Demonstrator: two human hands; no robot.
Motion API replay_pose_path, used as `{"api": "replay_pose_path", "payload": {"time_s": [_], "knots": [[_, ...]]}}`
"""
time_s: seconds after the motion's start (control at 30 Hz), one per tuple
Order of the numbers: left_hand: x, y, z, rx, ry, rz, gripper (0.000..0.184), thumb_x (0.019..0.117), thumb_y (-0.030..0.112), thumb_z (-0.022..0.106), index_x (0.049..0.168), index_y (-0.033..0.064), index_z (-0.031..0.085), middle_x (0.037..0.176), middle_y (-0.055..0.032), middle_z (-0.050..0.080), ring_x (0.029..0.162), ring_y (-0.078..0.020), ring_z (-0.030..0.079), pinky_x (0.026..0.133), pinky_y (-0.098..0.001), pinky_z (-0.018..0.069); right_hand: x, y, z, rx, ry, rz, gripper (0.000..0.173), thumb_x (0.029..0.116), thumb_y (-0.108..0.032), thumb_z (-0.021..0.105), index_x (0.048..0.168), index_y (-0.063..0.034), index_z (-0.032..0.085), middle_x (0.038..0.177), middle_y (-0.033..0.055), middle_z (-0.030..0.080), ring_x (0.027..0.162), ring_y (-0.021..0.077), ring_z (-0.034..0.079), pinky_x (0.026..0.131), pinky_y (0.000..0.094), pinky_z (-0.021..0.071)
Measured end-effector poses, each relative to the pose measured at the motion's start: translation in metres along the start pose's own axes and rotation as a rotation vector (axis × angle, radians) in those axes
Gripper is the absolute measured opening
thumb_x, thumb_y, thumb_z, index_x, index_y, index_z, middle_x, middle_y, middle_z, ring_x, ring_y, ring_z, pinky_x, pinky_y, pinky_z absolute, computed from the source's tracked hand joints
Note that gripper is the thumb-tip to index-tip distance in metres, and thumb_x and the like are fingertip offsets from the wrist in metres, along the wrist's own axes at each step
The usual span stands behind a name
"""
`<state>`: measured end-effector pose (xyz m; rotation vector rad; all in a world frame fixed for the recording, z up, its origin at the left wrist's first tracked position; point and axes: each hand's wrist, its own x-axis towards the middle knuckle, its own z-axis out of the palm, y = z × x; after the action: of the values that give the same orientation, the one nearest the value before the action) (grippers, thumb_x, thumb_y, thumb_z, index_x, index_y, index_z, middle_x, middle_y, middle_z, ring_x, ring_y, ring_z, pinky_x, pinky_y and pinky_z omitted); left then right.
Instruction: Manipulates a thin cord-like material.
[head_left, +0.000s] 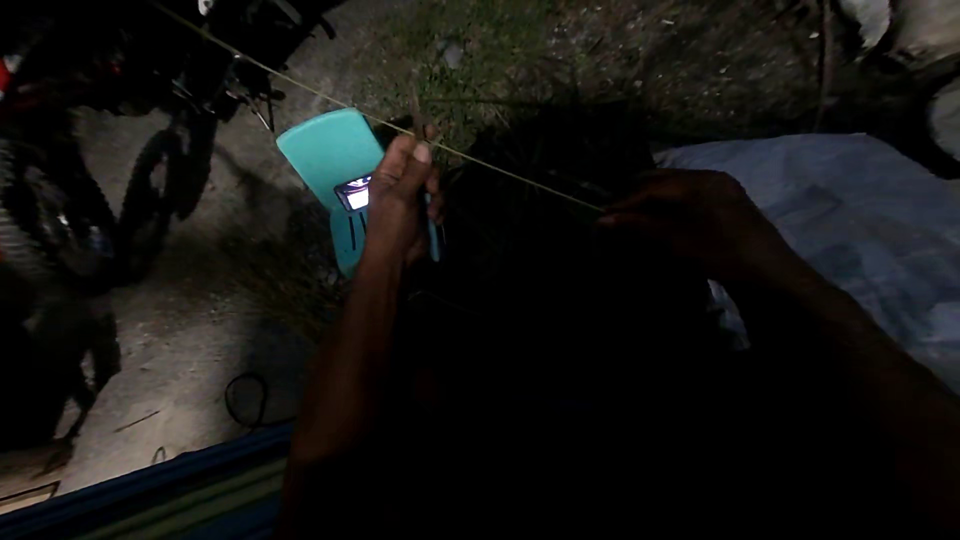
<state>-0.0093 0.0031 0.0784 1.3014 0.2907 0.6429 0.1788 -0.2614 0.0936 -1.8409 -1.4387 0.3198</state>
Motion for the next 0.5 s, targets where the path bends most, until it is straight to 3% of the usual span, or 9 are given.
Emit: {"api": "replay_pose_path", "payload": {"time_s": [0.17,0.3,0.4,0.5], "knots": [[0.011,0.02,-0.03,-0.034,0.159,0.12,0.02,0.1116,0.02,0.034,0.117,0.0168,0.053,0.064,0.0087,0.05,0.046,-0.0042,0.049,0.044,-0.0189,0.0484,-0.004,0.007,-0.008,0.009,-0.017,-0.019,0.013,0.0971,-0.017,0.067,0.1,-0.0068,0.075,0.097,0.0017,0.068,0.084,0.0048,0.063,0.077,0.0235,0.0541],[0.01,0.025,-0.033,-0.065,0.211,0.146,0.02,0.1118,0.019,0.034,0.118,0.017,0.052,0.063,0.0085,0.049,0.044,-0.0046,0.048,0.043,-0.0194,0.0485,-0.005,0.008,-0.014,0.084,-0.01,0.058,0.008,0.0964,-0.015,0.068,0.097,-0.0102,0.075,0.097,-0.0028,0.07,0.08,-0.0002,0.062,0.073,0.0183,0.0539],[0.004,0.014,-0.016,-0.031,0.115,0.088,0.02,0.1101,0.021,0.035,0.123,0.0189,0.051,0.064,0.0099,0.05,0.046,-0.0034,0.049,0.043,-0.0193,0.048,-0.002,0.005,-0.01,0.113,-0.011,0.089,0.007,0.0959,-0.014,0.069,0.095,-0.0093,0.075,0.094,-0.0029,0.068,0.079,-0.001,0.061,0.071,0.0166,0.0529],[-0.005,-0.006,0.009,-0.014,-0.038,-0.023,0.025,0.1075,0.019,0.041,0.131,0.0151,0.049,0.065,0.0082,0.052,0.048,-0.0047,0.051,0.044,-0.0207,0.0491,-0.001,0.002,-0.005,0.066,-0.043,0.082,0.01,0.0962,-0.015,0.069,0.099,-0.0082,0.076,0.095,0.0004,0.069,0.082,0.0039,0.063,0.075,0.0235,0.0538]]}}
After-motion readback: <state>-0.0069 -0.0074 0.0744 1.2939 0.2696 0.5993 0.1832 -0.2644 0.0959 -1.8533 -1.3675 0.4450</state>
